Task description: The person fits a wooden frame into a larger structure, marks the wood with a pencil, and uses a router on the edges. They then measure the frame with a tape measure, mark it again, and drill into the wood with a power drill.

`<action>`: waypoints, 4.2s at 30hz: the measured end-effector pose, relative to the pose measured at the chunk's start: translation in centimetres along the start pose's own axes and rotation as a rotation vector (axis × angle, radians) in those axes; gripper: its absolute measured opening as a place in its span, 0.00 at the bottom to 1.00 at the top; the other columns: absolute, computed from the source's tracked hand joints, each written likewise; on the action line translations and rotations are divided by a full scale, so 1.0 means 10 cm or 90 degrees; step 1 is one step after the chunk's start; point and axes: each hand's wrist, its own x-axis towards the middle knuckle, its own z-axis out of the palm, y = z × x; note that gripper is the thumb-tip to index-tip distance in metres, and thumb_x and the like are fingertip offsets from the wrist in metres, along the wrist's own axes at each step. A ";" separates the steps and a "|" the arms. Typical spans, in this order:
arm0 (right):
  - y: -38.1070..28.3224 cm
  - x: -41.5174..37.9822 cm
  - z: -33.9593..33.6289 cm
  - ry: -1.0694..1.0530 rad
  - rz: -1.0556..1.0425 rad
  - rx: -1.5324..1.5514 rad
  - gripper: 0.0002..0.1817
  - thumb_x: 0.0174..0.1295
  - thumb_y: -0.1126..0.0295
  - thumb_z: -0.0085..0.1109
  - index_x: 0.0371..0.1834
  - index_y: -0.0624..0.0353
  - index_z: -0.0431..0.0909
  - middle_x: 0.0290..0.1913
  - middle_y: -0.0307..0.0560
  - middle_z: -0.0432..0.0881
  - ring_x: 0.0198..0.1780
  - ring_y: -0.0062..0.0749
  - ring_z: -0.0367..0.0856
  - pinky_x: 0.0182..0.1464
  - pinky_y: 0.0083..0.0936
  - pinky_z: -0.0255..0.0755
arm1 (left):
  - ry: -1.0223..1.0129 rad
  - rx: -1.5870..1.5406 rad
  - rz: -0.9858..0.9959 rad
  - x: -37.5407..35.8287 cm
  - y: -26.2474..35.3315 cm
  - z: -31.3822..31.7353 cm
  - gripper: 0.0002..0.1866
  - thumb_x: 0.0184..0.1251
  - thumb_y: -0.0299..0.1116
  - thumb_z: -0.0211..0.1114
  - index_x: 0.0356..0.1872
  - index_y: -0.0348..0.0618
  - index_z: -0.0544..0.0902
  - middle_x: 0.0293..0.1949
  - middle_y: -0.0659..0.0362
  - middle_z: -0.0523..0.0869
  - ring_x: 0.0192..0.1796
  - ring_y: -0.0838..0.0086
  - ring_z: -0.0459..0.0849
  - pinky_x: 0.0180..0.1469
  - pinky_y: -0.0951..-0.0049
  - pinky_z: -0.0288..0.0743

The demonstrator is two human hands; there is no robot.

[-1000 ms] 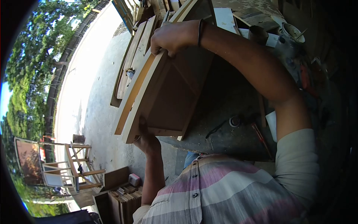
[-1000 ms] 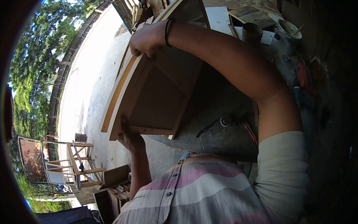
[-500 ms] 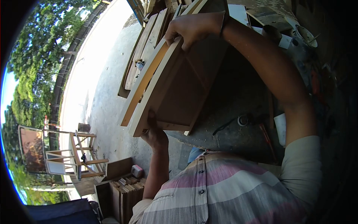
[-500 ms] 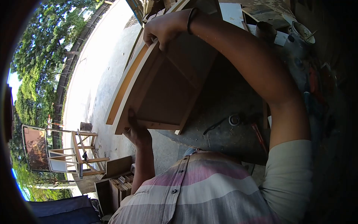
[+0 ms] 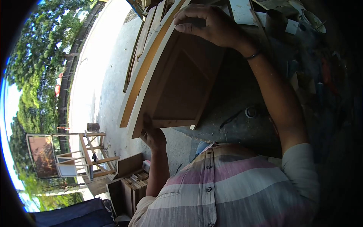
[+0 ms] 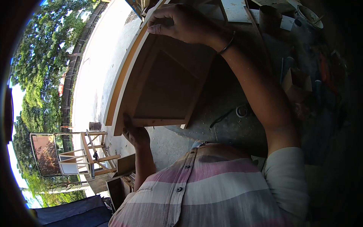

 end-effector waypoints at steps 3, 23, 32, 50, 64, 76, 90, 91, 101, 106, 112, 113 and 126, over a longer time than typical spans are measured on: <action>0.02 0.03 -0.01 0.022 0.002 -0.062 0.15 0.68 0.58 0.64 0.45 0.60 0.84 0.44 0.44 0.87 0.49 0.34 0.85 0.55 0.31 0.76 | 0.013 0.014 -0.011 0.03 0.01 0.00 0.34 0.72 0.51 0.65 0.66 0.34 0.72 0.62 0.51 0.78 0.64 0.64 0.79 0.68 0.61 0.73; -0.25 0.08 0.03 0.050 0.035 -0.054 0.14 0.68 0.58 0.64 0.40 0.59 0.85 0.39 0.48 0.88 0.43 0.42 0.88 0.47 0.33 0.80 | 0.023 0.061 -0.060 -0.01 0.10 0.08 0.34 0.73 0.52 0.64 0.68 0.34 0.71 0.63 0.51 0.78 0.64 0.66 0.79 0.67 0.62 0.74; -0.65 0.05 0.67 -0.075 -0.017 -0.312 0.17 0.70 0.54 0.60 0.48 0.57 0.84 0.62 0.54 0.81 0.67 0.54 0.74 0.68 0.42 0.66 | -0.174 -0.027 -0.083 -0.15 -0.32 -0.09 0.14 0.72 0.37 0.67 0.49 0.37 0.85 0.40 0.63 0.87 0.47 0.81 0.81 0.49 0.74 0.75; -1.03 0.03 1.21 0.038 0.405 -0.253 0.25 0.76 0.65 0.37 0.69 0.65 0.73 0.78 0.59 0.62 0.80 0.45 0.55 0.79 0.37 0.46 | -0.685 0.161 -0.092 0.74 -1.36 -1.22 0.31 0.66 0.50 0.67 0.65 0.41 0.77 0.65 0.47 0.79 0.65 0.50 0.78 0.69 0.57 0.70; -1.20 -0.01 1.27 0.212 0.533 -0.176 0.27 0.77 0.62 0.37 0.73 0.66 0.67 0.75 0.55 0.67 0.75 0.38 0.64 0.75 0.31 0.55 | -0.771 0.053 -0.030 1.49 -1.07 -1.03 0.28 0.71 0.48 0.66 0.64 0.41 0.78 0.61 0.49 0.83 0.62 0.57 0.82 0.66 0.59 0.75; -1.92 -0.29 1.93 0.337 0.552 -0.008 0.37 0.80 0.44 0.24 0.81 0.59 0.48 0.78 0.54 0.59 0.76 0.39 0.62 0.76 0.35 0.58 | -0.711 -0.187 0.282 1.87 0.26 -0.45 0.27 0.75 0.43 0.62 0.68 0.40 0.72 0.73 0.46 0.68 0.73 0.53 0.69 0.72 0.56 0.65; -2.11 -0.92 2.65 0.273 0.513 -0.220 0.28 0.59 0.61 0.75 0.54 0.69 0.75 0.46 0.54 0.85 0.46 0.39 0.86 0.47 0.32 0.79 | -0.656 0.209 0.352 2.18 0.45 1.21 0.55 0.53 0.58 0.76 0.76 0.37 0.59 0.72 0.39 0.64 0.69 0.47 0.73 0.72 0.57 0.69; -2.13 -0.83 2.65 0.304 0.498 -0.247 0.19 0.62 0.62 0.73 0.46 0.67 0.81 0.36 0.51 0.86 0.38 0.36 0.88 0.40 0.29 0.80 | -0.649 0.152 0.285 2.16 0.41 1.26 0.63 0.48 0.54 0.79 0.79 0.40 0.48 0.73 0.38 0.60 0.69 0.46 0.73 0.73 0.57 0.68; -1.92 -0.75 2.64 0.313 0.364 -0.369 0.19 0.64 0.70 0.68 0.54 0.70 0.75 0.43 0.57 0.83 0.46 0.44 0.84 0.50 0.35 0.76 | -0.740 0.114 0.192 2.24 0.49 1.33 0.70 0.40 0.46 0.87 0.78 0.37 0.44 0.64 0.33 0.67 0.58 0.46 0.82 0.59 0.59 0.83; -1.76 -1.01 2.80 0.321 0.444 -0.279 0.19 0.63 0.71 0.67 0.53 0.71 0.75 0.46 0.65 0.79 0.47 0.59 0.80 0.52 0.44 0.74 | -0.825 -0.117 -0.131 2.12 0.51 1.33 0.68 0.41 0.26 0.85 0.78 0.40 0.39 0.59 0.35 0.75 0.42 0.57 0.89 0.39 0.67 0.91; -1.92 -1.06 2.76 0.194 0.576 -0.308 0.14 0.67 0.75 0.61 0.53 0.72 0.77 0.45 0.59 0.85 0.49 0.48 0.87 0.52 0.33 0.79 | -0.793 -0.030 -0.128 2.07 0.55 1.35 0.58 0.47 0.25 0.81 0.78 0.45 0.52 0.52 0.40 0.82 0.42 0.61 0.87 0.45 0.64 0.85; -1.95 -1.00 2.76 0.198 0.577 -0.306 0.14 0.67 0.75 0.61 0.53 0.72 0.77 0.45 0.59 0.85 0.49 0.48 0.87 0.52 0.33 0.79 | -0.795 -0.027 -0.127 2.08 0.53 1.37 0.58 0.47 0.25 0.81 0.78 0.45 0.52 0.52 0.40 0.82 0.42 0.61 0.87 0.45 0.64 0.85; -2.04 -1.13 2.30 0.501 0.309 -0.242 0.36 0.64 0.82 0.48 0.77 0.69 0.52 0.79 0.59 0.57 0.79 0.44 0.56 0.79 0.39 0.48 | -0.808 -0.160 -0.229 2.11 0.40 1.34 0.49 0.56 0.17 0.69 0.77 0.49 0.53 0.50 0.40 0.80 0.37 0.53 0.89 0.39 0.54 0.88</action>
